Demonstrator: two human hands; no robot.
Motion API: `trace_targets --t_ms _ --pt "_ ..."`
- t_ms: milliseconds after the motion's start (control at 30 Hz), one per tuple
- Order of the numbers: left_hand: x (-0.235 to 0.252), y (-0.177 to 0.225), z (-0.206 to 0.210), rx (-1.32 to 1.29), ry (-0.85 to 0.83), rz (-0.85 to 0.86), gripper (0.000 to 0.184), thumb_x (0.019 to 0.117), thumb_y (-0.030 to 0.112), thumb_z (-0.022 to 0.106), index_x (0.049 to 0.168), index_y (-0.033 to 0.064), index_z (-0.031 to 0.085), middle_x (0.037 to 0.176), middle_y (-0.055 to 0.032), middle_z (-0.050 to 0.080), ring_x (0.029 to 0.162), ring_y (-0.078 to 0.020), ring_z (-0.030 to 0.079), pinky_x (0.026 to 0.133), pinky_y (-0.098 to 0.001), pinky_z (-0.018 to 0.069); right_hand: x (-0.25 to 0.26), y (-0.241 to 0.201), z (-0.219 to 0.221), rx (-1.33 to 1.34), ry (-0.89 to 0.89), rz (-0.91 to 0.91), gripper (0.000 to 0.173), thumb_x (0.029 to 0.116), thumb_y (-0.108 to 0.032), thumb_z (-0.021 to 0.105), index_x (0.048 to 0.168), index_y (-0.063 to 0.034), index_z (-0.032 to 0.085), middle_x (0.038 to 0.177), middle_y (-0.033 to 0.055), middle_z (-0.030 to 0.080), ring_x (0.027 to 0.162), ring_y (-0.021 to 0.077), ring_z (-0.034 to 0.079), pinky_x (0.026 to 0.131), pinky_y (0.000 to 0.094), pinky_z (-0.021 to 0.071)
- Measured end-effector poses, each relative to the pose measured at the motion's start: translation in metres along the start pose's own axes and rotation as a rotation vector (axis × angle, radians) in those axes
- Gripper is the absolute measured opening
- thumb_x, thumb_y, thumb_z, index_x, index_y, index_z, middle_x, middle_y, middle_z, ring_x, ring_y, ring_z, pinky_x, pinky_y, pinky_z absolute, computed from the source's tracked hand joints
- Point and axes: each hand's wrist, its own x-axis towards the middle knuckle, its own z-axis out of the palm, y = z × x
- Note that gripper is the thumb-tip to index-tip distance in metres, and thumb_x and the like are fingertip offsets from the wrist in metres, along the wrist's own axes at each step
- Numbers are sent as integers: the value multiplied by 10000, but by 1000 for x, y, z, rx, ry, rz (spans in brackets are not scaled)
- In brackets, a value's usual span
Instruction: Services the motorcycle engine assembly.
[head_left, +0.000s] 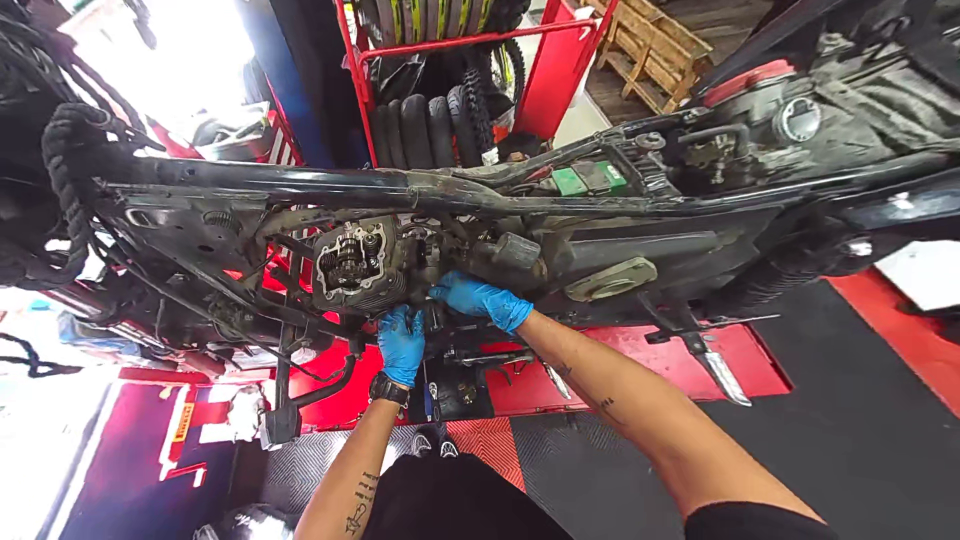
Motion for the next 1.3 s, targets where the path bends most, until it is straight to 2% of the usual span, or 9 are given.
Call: trace_targets --t_ms 300,500,600,700,800,867,967,1100,1300 --pt "-1 3 5 89 14 7 375 1020 292 590 1176 -30 706 1128 -231 722 1129 -388 682 1027 -543 510 -2 17 20 -197 242 -292 322 1052 -258 514 997 2 696 969 208 686 964 376 672 858 579 504" --pt "4 15 7 103 58 -73 405 1007 380 622 1103 3 739 1051 -198 745 1058 -366 709 976 -552 529 -4 20 19 -384 289 -445 244 1013 -181 533 959 1 685 908 204 689 907 393 691 786 578 532" --pt "4 19 10 114 89 -108 395 1009 366 624 1089 -2 743 1054 -216 743 1060 -393 707 956 -574 531 -2 2 4 -250 68 -216 342 1072 -276 492 1028 15 668 958 202 658 920 345 651 827 552 495" --pt "5 20 14 118 163 -109 402 997 371 643 1062 -12 743 1041 -233 739 1040 -419 713 921 -591 547 5 -14 -2 -74 -55 106 469 1084 -435 449 1121 -4 630 905 151 612 747 245 594 698 461 492" --pt "4 18 22 111 253 -97 392 974 363 668 1044 -13 751 1005 -240 740 1005 -433 721 876 -587 565 4 -17 -2 -2 -73 202 494 1082 -483 439 1128 -31 635 851 100 612 652 180 570 619 382 493" --pt "3 18 24 106 271 -105 380 964 356 684 1040 -8 759 997 -235 743 999 -435 721 877 -588 565 3 -16 -1 -16 -57 166 462 1081 -456 467 1112 -27 635 874 100 613 693 176 578 658 383 498" --pt "3 20 24 105 254 -143 372 958 346 692 1045 -9 761 1013 -242 742 1012 -428 721 900 -577 561 2 -12 3 -58 12 67 410 1069 -396 529 1053 -7 658 939 168 634 845 278 611 776 513 483" --pt "4 21 23 100 177 -207 394 985 383 660 1092 15 751 1051 -236 730 1058 -428 698 932 -574 545 4 -5 9 -144 104 4 376 1047 -366 576 864 -50 664 785 146 623 743 306 619 667 548 474" --pt "4 17 29 101 249 -163 344 966 369 695 1037 38 757 1000 -187 742 1016 -385 711 907 -565 553 6 20 27 -351 330 -321 367 1039 -302 556 853 -9 674 808 195 674 823 396 687 729 599 515"
